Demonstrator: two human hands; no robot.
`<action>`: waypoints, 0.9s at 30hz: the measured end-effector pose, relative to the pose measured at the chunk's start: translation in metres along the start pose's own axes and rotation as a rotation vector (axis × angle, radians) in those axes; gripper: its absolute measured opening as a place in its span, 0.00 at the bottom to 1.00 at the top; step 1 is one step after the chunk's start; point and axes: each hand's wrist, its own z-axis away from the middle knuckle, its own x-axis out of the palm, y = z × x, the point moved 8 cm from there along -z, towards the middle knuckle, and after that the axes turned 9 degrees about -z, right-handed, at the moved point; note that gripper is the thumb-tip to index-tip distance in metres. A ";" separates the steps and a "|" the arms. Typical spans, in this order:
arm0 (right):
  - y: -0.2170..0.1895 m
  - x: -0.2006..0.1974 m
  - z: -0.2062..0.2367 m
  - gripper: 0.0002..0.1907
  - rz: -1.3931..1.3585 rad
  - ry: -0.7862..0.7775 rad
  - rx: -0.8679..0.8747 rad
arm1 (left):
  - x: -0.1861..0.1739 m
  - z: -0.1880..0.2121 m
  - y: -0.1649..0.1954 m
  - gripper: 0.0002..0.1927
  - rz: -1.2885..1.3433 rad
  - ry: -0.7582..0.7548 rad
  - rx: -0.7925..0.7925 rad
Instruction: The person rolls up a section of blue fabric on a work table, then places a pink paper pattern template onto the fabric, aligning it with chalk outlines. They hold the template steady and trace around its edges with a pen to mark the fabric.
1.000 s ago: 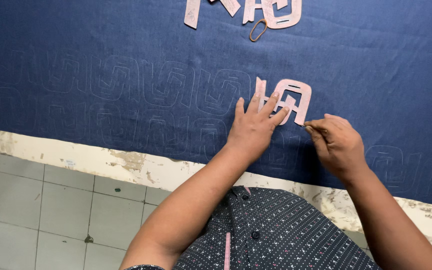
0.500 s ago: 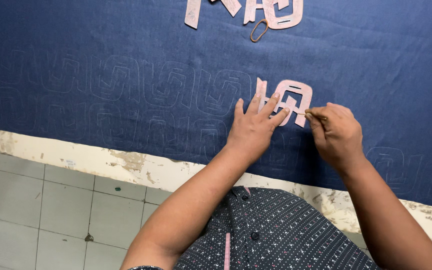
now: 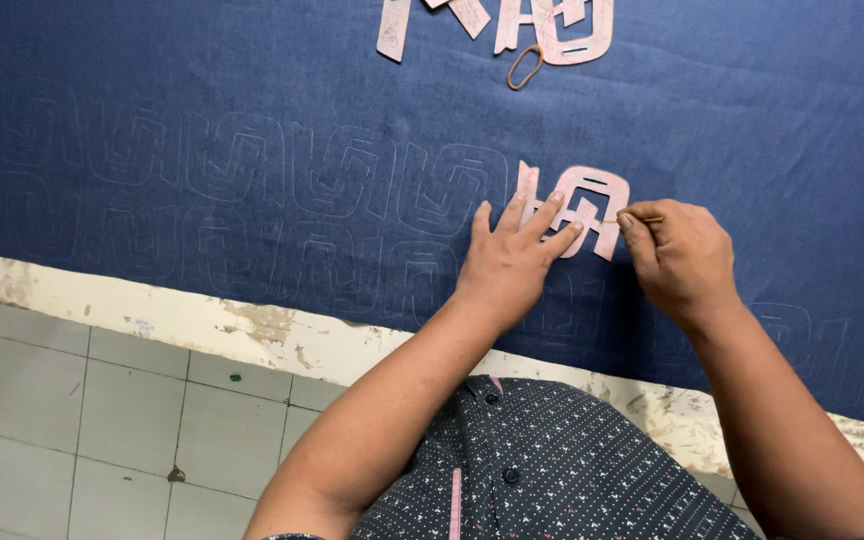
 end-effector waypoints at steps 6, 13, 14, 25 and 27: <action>0.000 -0.002 -0.020 0.04 0.072 0.078 -0.073 | -0.001 0.000 -0.001 0.25 0.013 0.018 -0.003; -0.013 0.015 -0.031 0.03 -0.080 0.095 -0.156 | 0.000 0.000 -0.002 0.25 0.011 0.026 -0.003; -0.016 0.019 -0.032 0.03 -0.110 0.097 -0.165 | 0.001 0.000 -0.002 0.26 0.014 0.015 -0.005; -0.014 0.025 -0.017 0.06 -0.203 -0.091 0.046 | 0.004 0.002 -0.015 0.26 0.119 0.135 -0.058; -0.004 0.026 -0.014 0.07 -0.226 -0.112 0.191 | 0.004 0.003 -0.017 0.26 0.156 0.152 -0.057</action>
